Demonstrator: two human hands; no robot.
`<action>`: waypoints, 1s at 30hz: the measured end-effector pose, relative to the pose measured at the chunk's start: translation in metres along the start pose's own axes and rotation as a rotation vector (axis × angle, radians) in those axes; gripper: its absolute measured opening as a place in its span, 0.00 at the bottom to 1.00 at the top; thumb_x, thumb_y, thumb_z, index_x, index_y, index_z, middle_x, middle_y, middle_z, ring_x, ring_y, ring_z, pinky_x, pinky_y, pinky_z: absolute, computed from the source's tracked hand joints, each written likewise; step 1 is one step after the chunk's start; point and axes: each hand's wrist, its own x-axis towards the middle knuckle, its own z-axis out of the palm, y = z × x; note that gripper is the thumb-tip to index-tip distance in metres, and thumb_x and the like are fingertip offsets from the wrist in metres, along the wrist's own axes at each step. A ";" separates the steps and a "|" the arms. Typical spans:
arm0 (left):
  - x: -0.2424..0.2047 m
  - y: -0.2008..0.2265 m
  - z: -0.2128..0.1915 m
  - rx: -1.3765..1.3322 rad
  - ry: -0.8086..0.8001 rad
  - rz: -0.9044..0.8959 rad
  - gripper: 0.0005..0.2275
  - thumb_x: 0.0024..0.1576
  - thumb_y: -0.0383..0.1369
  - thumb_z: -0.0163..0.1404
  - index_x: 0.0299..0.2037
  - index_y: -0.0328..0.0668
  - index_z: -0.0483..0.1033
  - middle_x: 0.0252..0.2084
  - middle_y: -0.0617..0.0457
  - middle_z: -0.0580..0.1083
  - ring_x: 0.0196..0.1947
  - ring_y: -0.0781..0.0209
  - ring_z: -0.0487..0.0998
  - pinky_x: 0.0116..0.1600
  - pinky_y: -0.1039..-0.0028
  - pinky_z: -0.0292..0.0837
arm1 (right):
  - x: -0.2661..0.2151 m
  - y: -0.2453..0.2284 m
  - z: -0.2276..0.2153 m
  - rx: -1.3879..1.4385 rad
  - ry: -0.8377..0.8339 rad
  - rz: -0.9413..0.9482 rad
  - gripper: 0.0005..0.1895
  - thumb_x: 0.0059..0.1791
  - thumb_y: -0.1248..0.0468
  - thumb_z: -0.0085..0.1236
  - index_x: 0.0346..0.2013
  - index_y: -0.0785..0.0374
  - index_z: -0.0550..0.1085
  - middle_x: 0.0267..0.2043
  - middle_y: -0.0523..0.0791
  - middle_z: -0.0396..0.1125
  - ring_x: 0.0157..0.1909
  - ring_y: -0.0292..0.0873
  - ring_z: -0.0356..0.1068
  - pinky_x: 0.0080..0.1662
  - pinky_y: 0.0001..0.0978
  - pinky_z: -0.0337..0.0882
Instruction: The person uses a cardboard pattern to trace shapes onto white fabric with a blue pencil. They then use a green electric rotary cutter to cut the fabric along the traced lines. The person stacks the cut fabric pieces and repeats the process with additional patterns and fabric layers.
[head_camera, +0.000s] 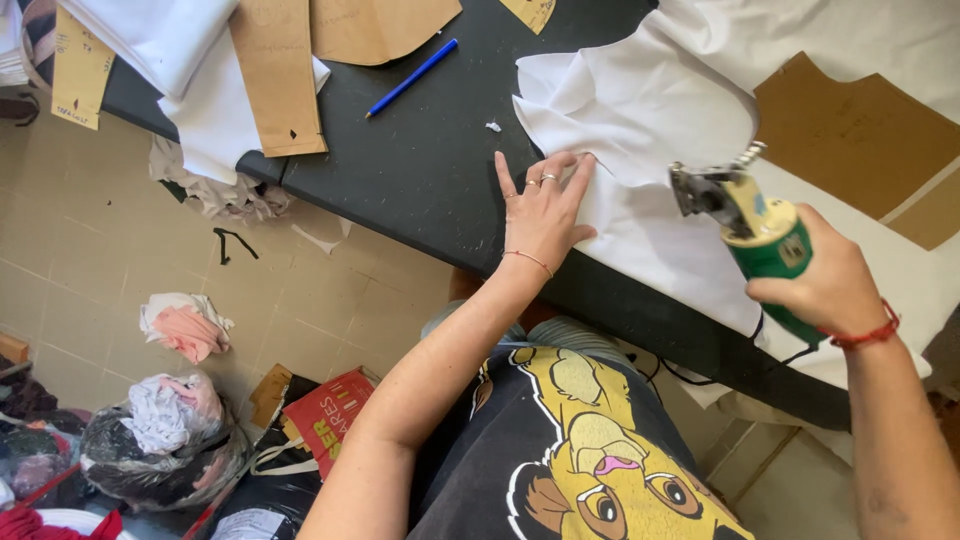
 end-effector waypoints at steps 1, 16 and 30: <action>0.000 0.003 0.001 0.034 0.038 -0.008 0.41 0.27 0.55 0.58 0.53 0.54 0.57 0.48 0.60 0.61 0.47 0.62 0.63 0.59 0.40 0.34 | -0.010 0.018 0.007 0.160 0.102 -0.050 0.33 0.24 0.64 0.56 0.43 0.61 0.64 0.36 0.48 0.64 0.37 0.47 0.62 0.39 0.35 0.60; -0.057 0.123 0.041 -0.063 -0.085 0.851 0.30 0.43 0.56 0.47 0.53 0.51 0.64 0.63 0.52 0.44 0.64 0.55 0.42 0.62 0.45 0.40 | -0.124 0.079 0.083 0.961 0.560 0.146 0.25 0.33 0.76 0.49 0.43 0.71 0.59 0.31 0.53 0.61 0.31 0.47 0.64 0.38 0.36 0.68; -0.039 0.025 0.018 -0.589 0.046 0.741 0.05 0.50 0.31 0.48 0.35 0.51 0.71 0.52 0.58 0.64 0.56 0.62 0.62 0.63 0.52 0.40 | -0.141 0.033 0.111 0.624 0.356 0.418 0.27 0.27 0.65 0.60 0.39 0.63 0.64 0.33 0.47 0.64 0.32 0.42 0.61 0.36 0.32 0.61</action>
